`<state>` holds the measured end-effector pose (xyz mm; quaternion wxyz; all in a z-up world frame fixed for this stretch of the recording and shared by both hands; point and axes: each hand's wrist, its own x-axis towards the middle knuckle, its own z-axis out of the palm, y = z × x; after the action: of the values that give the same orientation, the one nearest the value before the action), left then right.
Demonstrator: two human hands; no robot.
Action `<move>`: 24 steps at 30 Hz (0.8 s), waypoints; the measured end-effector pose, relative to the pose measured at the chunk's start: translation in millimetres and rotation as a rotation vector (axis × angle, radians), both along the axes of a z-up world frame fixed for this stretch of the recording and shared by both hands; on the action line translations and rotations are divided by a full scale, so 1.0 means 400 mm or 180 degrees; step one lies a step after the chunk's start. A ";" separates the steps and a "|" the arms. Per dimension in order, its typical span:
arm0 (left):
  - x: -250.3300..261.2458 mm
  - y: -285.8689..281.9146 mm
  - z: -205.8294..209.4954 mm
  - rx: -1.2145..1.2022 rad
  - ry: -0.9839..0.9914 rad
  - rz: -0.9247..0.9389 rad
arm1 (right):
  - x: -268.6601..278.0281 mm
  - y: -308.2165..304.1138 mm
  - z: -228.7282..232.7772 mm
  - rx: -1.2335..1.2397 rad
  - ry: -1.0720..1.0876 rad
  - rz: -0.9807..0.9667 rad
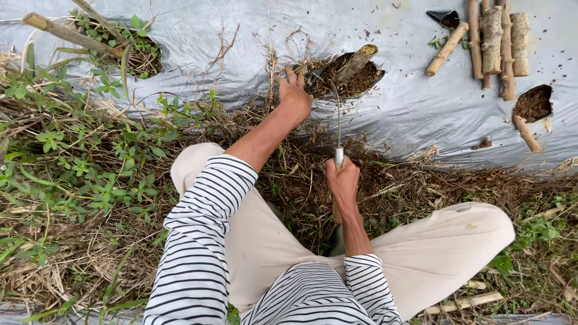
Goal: The person sits on the ground and uses a sickle to cut and remove weeds and dry grass from a hole in a plastic ground cover. They pull the vegetation out by hand and use the tool to scrape away soil and roots from the opening.
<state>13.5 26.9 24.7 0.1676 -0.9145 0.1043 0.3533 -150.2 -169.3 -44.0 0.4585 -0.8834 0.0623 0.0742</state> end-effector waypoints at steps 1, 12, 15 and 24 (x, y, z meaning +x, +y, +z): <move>0.002 0.004 -0.004 -0.0007 0.0047 0.0028 | -0.004 0.025 0.076 -0.0007 0.0047 0.0028; 0.012 0.007 -0.013 -0.0035 0.0059 -0.0031 | 0.001 0.037 -0.040 -0.0081 -0.0287 -0.0155; 0.013 0.027 0.018 -0.0127 -0.0004 -0.0036 | 0.006 0.110 0.174 -0.0053 -0.1137 -0.0263; -0.006 0.011 0.044 -0.0032 0.0084 -0.0057 | 0.021 0.049 -0.040 -0.0014 -0.0274 -0.0018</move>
<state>11.2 31.4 42.4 0.1647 -0.9096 0.1165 0.3632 -141.9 -149.7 -59.8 0.4590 -0.8866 0.0451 0.0348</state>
